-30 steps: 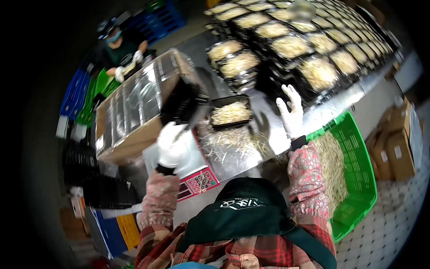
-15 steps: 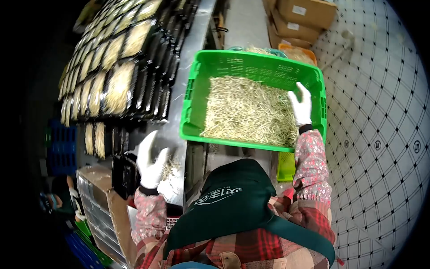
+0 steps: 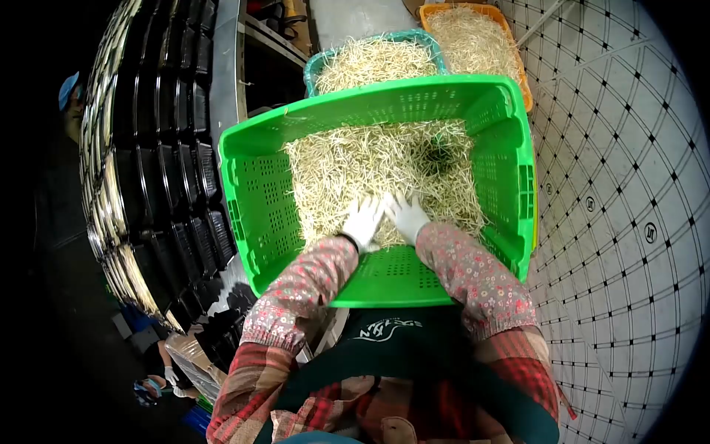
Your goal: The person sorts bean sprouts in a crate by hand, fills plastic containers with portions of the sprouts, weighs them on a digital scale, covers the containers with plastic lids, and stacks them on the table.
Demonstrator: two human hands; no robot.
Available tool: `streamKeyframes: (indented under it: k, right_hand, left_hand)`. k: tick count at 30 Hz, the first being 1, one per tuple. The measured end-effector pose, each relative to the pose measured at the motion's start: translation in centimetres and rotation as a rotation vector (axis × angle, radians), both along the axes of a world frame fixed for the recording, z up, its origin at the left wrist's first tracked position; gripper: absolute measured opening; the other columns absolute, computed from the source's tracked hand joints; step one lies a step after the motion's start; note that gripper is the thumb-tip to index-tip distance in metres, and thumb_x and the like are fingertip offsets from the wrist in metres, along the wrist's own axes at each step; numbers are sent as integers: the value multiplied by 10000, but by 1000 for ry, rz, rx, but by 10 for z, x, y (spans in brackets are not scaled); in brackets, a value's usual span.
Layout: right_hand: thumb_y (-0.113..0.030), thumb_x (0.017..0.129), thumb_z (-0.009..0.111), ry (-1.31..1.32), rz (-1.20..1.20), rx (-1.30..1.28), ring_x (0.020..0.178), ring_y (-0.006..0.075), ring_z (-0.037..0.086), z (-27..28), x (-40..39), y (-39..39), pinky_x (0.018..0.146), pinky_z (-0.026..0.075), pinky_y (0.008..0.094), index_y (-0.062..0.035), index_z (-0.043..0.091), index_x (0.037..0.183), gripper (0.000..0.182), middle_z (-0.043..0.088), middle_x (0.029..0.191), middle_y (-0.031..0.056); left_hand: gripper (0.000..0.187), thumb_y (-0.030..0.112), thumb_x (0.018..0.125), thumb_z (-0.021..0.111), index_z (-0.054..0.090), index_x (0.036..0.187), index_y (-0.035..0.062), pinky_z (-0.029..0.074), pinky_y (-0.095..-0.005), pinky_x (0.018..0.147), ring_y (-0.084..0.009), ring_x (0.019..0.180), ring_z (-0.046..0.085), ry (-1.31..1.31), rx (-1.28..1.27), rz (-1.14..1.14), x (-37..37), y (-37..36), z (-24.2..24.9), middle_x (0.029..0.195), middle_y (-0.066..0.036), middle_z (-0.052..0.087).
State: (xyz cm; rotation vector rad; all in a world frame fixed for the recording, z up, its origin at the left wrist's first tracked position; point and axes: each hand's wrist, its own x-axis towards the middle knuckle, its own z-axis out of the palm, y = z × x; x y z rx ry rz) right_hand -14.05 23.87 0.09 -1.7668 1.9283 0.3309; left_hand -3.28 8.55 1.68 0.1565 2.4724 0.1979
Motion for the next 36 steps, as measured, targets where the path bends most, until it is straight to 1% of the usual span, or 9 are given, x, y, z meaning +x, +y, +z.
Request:
streamKeyframes:
  k: [3, 11, 15, 17, 21, 25, 27, 31, 36]
  right_hand:
    - [-143, 838, 593, -188, -50, -295, 1084, 299, 558, -33, 16, 33, 818, 484, 476, -71, 486, 1355, 532, 483, 1384, 145]
    - [-102, 840, 563, -628, -576, -210, 914, 312, 636, -43, -22, 6, 803, 524, 396, -114, 687, 1037, 233, 632, 971, 149]
    - [-183, 799, 678, -952, -765, -16, 998, 289, 613, 15, -95, -37, 863, 506, 422, -159, 699, 1057, 260, 657, 1038, 116]
    - [-244, 741, 770, -762, -581, -131, 1230, 334, 504, 12, -122, -61, 963, 464, 484, -218, 600, 1274, 560, 564, 1299, 140]
    - [-437, 620, 861, -459, -680, -6, 1475, 399, 117, 2, -123, -108, 1111, 293, 626, -335, 155, 1543, 1167, 19, 1628, 133]
    - [-232, 811, 684, -317, -393, -388, 1269, 342, 448, -6, -40, -53, 922, 494, 472, -230, 415, 1438, 683, 352, 1505, 156]
    - [-47, 784, 603, -320, -117, -428, 1261, 329, 452, -26, -3, -6, 935, 466, 528, -203, 479, 1361, 610, 354, 1506, 128]
    - [-60, 823, 566, -287, -41, -399, 1332, 315, 388, -8, 8, 20, 914, 445, 617, -270, 455, 1396, 621, 320, 1542, 69]
    - [-33, 835, 537, -410, -141, -306, 1204, 310, 501, -32, 19, -8, 838, 516, 522, -242, 536, 1277, 489, 428, 1436, 70]
  left_hand:
    - [1048, 473, 691, 776, 264, 1484, 17, 211, -582, 1116, -330, 1343, 363, -13, 84, -115, 16, 7, -2, 1476, -169, 378]
    - [588, 196, 780, 675, 496, 1340, 173, 480, -456, 823, -300, 1025, 566, -47, 128, 200, -15, 6, -36, 1149, -112, 570]
    - [400, 141, 729, 692, 634, 1122, 187, 525, -396, 809, -284, 1024, 599, 160, 231, 320, -54, -52, 20, 1113, -68, 610]
    - [552, 107, 644, 796, 616, 1163, 169, 516, -429, 931, -308, 1162, 551, 390, 287, 292, -68, -88, 5, 1290, -112, 570]
    - [811, 273, 660, 833, 477, 1388, 256, 487, -466, 972, -381, 1322, 393, 249, 95, 358, -95, -100, 20, 1545, -147, 286]
    - [261, 95, 781, 637, 633, 1036, 149, 518, -449, 761, -332, 965, 575, 228, 167, 225, -16, -70, -2, 998, -111, 621]
    - [252, 130, 769, 621, 603, 1015, 178, 498, -459, 792, -289, 1003, 584, 263, 249, -74, 45, -62, -4, 1098, -92, 597]
    - [505, 207, 799, 624, 532, 1294, 253, 414, -550, 876, -283, 1217, 508, 362, 262, -173, 76, -64, 3, 1363, -78, 523]
    - [428, 214, 813, 615, 550, 1236, 237, 457, -490, 843, -277, 1125, 539, 112, 206, -135, 64, -56, -4, 1323, -87, 529]
